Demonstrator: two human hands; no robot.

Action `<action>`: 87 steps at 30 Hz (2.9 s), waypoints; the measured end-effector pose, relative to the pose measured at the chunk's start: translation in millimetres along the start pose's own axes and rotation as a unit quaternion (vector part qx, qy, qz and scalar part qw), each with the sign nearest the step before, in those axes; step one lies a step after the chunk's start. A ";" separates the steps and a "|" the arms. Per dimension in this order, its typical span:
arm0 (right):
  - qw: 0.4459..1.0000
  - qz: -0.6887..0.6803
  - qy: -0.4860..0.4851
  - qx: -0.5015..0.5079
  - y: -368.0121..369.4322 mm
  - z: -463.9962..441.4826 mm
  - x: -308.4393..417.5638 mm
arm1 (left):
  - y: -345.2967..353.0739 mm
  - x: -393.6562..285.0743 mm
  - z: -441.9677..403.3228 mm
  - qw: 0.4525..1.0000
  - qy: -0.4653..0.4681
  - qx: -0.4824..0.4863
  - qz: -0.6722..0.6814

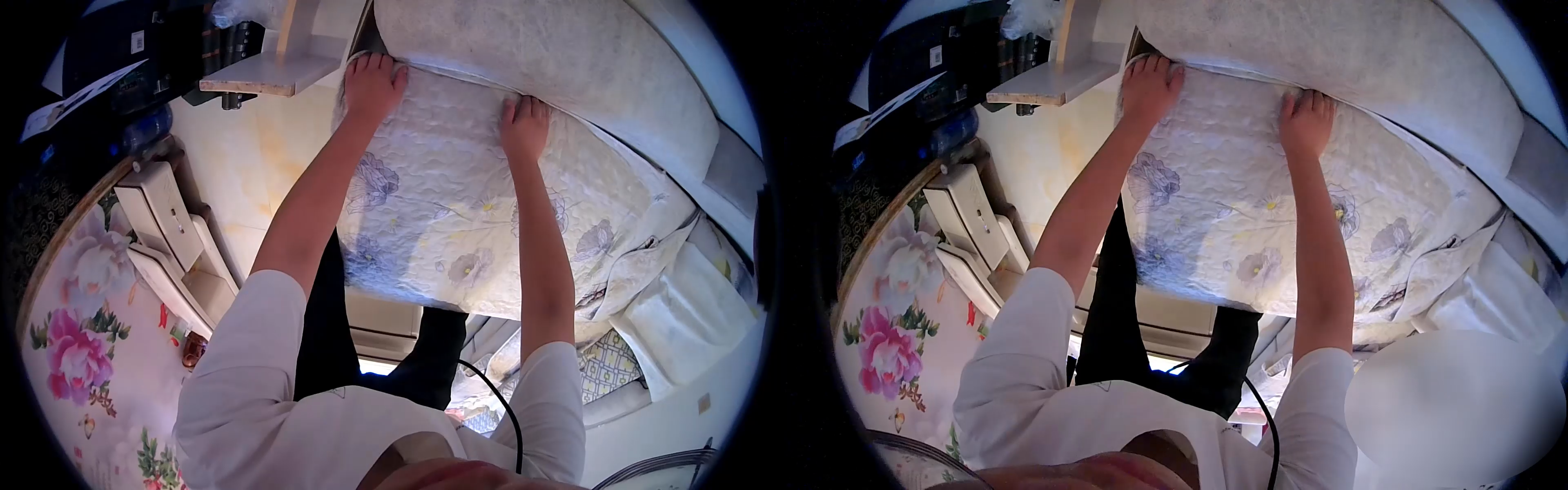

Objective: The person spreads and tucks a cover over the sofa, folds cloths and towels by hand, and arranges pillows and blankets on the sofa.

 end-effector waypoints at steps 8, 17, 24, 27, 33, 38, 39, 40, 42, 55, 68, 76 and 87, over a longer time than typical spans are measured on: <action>0.987 0.026 -0.034 0.156 66.1 -45.6 -7.1 | 22.4 -4.4 -9.4 0.996 -0.016 0.082 -0.044; 0.999 -0.028 -0.031 0.015 7.8 -10.3 50.7 | -4.4 -33.6 0.3 0.998 0.026 0.003 -0.059; 0.980 -0.012 -0.069 0.189 75.4 -35.9 81.5 | 48.2 -25.8 -13.3 0.958 -0.024 0.286 -0.007; 0.984 -0.031 -0.037 0.170 68.0 -35.4 84.4 | 49.7 -23.6 -17.6 0.976 -0.036 0.215 0.002; 0.991 -0.049 -0.024 0.120 22.3 -4.9 101.0 | 35.2 -15.8 -11.3 0.990 -0.020 0.136 -0.023; 0.989 -0.115 -0.091 0.021 6.5 16.9 126.1 | 66.4 -14.0 -14.8 0.976 -0.041 0.194 -0.088; 0.978 -0.157 -0.138 0.025 5.9 19.2 137.0 | 67.2 -12.9 -17.2 0.981 -0.047 0.167 -0.084; 0.978 -0.154 -0.138 0.027 7.7 18.4 142.7 | 65.2 -11.2 -18.2 0.985 -0.055 0.142 -0.082; 0.988 -0.120 -0.096 0.019 14.1 12.7 144.4 | 61.7 -11.3 -14.8 0.983 -0.056 0.163 -0.063; 0.986 -0.012 -0.123 0.111 52.6 -20.4 120.6 | 26.9 8.3 -13.2 0.999 -0.029 0.002 0.014; 0.991 0.012 -0.094 0.099 55.1 -29.0 120.9 | -0.2 17.4 46.5 0.985 -0.114 -0.073 0.108; 0.982 -0.016 -0.089 0.164 56.9 -26.5 119.2 | 18.2 41.9 38.4 0.965 -0.215 -0.047 0.141; 0.994 -0.066 -0.075 -0.051 33.3 -2.2 136.2 | 18.7 39.9 45.0 0.958 -0.282 -0.003 0.052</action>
Point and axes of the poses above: each hand's wrist, its own z-axis away from the middle knuckle, its own y-axis out of the palm, x = y × z, the point moved 7 cm from there along -z, towards the middle knuckle, and after that the axes turned 5 degrees about -x, right-handed, at the moved point
